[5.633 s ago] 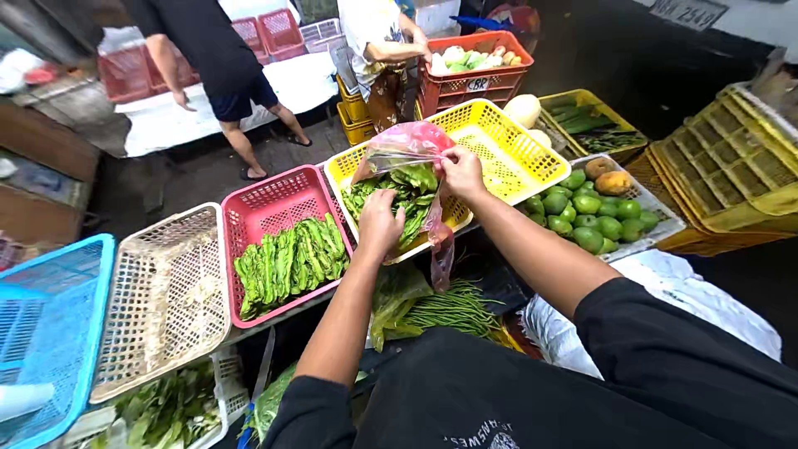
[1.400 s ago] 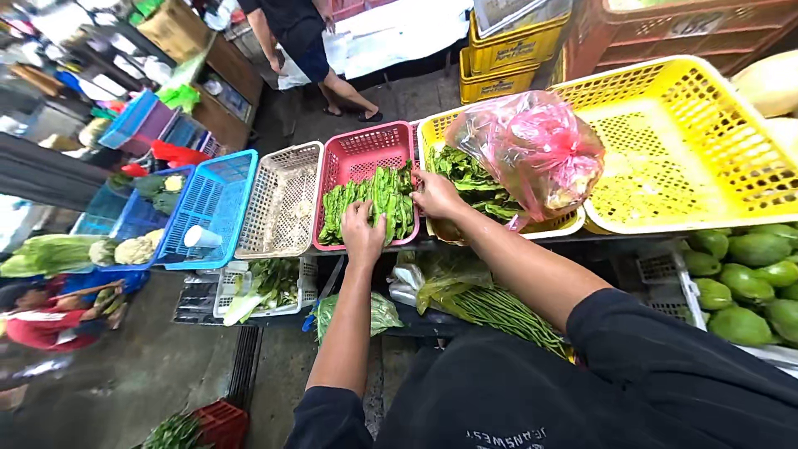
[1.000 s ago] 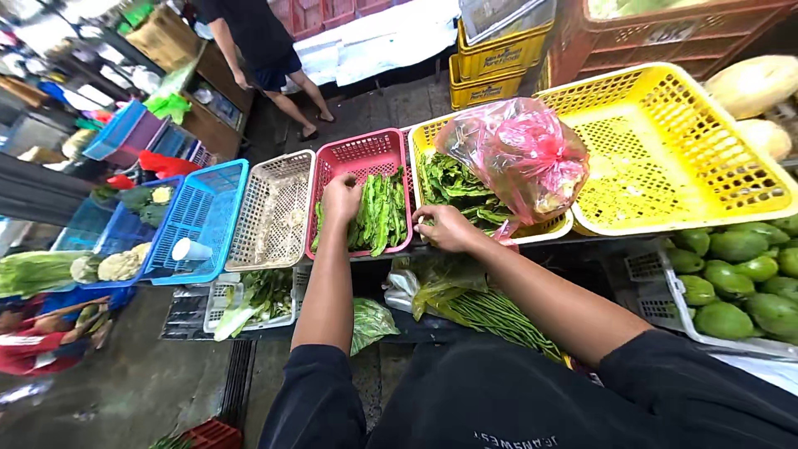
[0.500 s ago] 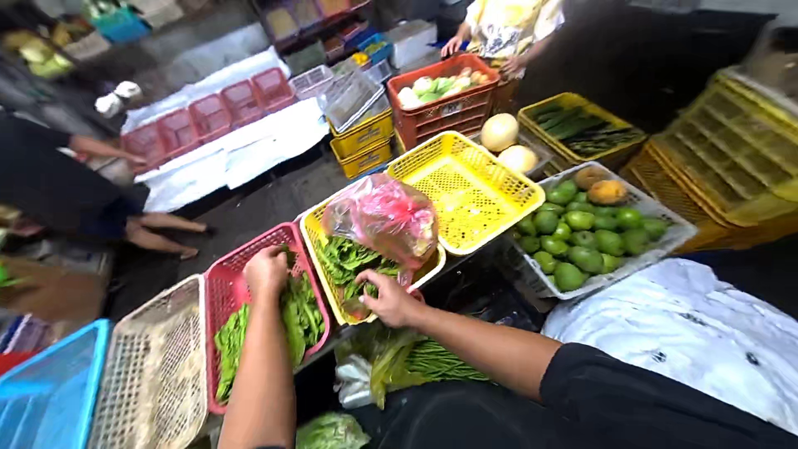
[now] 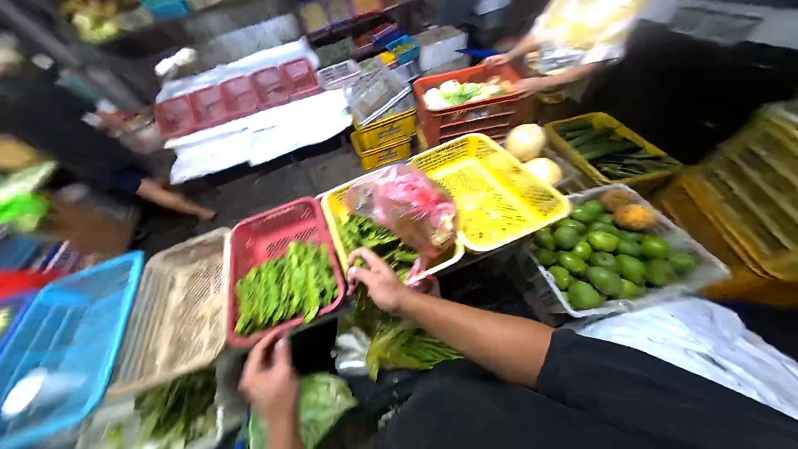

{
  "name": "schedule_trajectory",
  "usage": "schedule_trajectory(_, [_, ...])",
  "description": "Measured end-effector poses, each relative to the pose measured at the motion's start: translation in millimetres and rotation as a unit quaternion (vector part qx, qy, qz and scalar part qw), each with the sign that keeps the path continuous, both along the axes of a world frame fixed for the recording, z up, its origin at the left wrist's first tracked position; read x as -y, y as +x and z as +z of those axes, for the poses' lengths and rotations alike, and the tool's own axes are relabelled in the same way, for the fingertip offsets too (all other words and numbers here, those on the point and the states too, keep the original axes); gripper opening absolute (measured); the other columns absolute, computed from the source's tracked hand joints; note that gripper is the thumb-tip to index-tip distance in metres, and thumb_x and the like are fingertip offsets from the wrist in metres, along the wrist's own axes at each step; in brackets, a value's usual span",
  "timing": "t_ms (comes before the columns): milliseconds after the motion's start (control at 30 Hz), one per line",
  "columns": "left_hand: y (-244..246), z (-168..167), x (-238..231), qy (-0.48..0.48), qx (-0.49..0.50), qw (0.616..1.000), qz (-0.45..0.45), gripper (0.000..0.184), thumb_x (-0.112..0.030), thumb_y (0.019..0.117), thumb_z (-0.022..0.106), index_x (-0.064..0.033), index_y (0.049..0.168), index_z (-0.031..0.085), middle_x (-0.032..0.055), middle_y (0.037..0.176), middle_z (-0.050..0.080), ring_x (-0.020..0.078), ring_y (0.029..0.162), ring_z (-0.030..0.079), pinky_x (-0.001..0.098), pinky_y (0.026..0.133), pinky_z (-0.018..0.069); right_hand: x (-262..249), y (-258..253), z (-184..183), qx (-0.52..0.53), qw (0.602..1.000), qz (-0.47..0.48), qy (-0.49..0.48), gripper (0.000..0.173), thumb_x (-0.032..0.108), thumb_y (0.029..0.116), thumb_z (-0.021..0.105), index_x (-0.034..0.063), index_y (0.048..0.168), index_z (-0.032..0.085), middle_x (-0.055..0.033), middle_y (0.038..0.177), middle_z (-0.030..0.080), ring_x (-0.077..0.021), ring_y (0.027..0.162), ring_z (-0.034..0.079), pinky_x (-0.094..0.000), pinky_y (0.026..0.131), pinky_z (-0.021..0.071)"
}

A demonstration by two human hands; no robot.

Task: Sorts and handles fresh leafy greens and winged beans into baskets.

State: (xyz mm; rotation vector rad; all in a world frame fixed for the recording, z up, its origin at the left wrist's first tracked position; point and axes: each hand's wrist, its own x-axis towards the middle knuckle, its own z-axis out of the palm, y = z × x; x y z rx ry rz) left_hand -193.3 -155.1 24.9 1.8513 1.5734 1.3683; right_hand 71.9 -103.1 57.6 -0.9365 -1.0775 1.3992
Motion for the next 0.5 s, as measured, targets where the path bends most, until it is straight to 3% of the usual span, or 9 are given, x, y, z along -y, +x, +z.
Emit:
schedule_trajectory(33, [18,0,16,-0.059,0.083,0.994,-0.040,0.029,-0.012,0.1001,0.060,0.0097,0.119,0.066,0.0159,0.114,0.073,0.0163,0.102,0.072,0.0342,0.092,0.0609,7,-17,3,0.001,0.999,0.032,-0.007,0.025,0.010,0.1052,0.043,-0.0018,0.125,0.052,-0.0092,0.092,0.065,-0.0173,0.083,0.067,-0.0389,0.082,0.0589])
schedule_trajectory(100, [40,-18,33,-0.196,0.242,0.944,-0.112,0.045,-0.022,0.1025,0.054,0.0064,0.138,0.055,0.0167,0.132,0.066,0.0231,0.116,0.067,0.0418,0.099,0.0579,21,-52,-8,0.052,0.995,0.080,0.016,0.025,0.012,0.1066,0.042,0.0001,0.125,0.055,-0.0097,0.099,0.070,-0.0185,0.095,0.070,-0.0409,0.092,0.0584])
schedule_trajectory(167, [42,-38,44,-0.278,0.356,0.887,-0.101,0.043,-0.021,0.1039,0.055,0.0039,0.139,0.054,0.0158,0.128,0.067,0.0231,0.112,0.068,0.0437,0.096,0.0590,34,-89,-36,0.111,0.986,0.115,0.055,0.025,0.013,0.1068,0.043,0.0007,0.124,0.056,-0.0086,0.103,0.071,-0.0176,0.099,0.069,-0.0401,0.093,0.0585])
schedule_trajectory(233, [23,-57,54,-0.321,0.366,0.870,-0.083,0.032,-0.017,0.1049,0.056,0.0047,0.129,0.061,0.0146,0.117,0.071,0.0196,0.104,0.070,0.0403,0.092,0.0595,44,-118,-68,0.160,0.974,0.147,0.064,0.025,0.011,0.1051,0.040,0.0010,0.120,0.057,-0.0084,0.108,0.070,-0.0174,0.105,0.068,-0.0388,0.096,0.0566])
schedule_trajectory(333, [-29,-96,78,-0.381,0.286,0.874,-0.098,0.026,-0.019,0.1036,0.058,0.0036,0.110,0.068,0.0114,0.101,0.071,0.0154,0.093,0.068,0.0379,0.090,0.0559,58,-143,-112,0.225,0.951,0.212,-0.025,0.023,0.011,0.1028,0.046,0.0023,0.119,0.060,-0.0096,0.116,0.069,-0.0175,0.108,0.066,-0.0386,0.095,0.0557])
schedule_trajectory(400, [-65,-119,101,-0.425,0.303,0.851,-0.065,0.028,-0.020,0.1049,0.057,0.0040,0.116,0.066,0.0115,0.099,0.071,0.0171,0.089,0.070,0.0380,0.086,0.0593,69,-152,-133,0.255,0.929,0.253,-0.094,0.030,0.012,0.1010,0.053,0.0028,0.129,0.059,-0.0121,0.121,0.067,-0.0196,0.106,0.067,-0.0397,0.090,0.0581])
schedule_trajectory(500, [-125,-132,130,-0.436,0.341,0.832,0.046,0.027,-0.017,0.1058,0.056,0.0041,0.121,0.064,0.0125,0.098,0.072,0.0196,0.085,0.072,0.0382,0.081,0.0619,79,-170,-143,0.251,0.914,0.281,-0.154,0.042,0.016,0.1013,0.057,0.0051,0.141,0.052,-0.0126,0.133,0.064,-0.0206,0.115,0.066,-0.0397,0.092,0.0582])
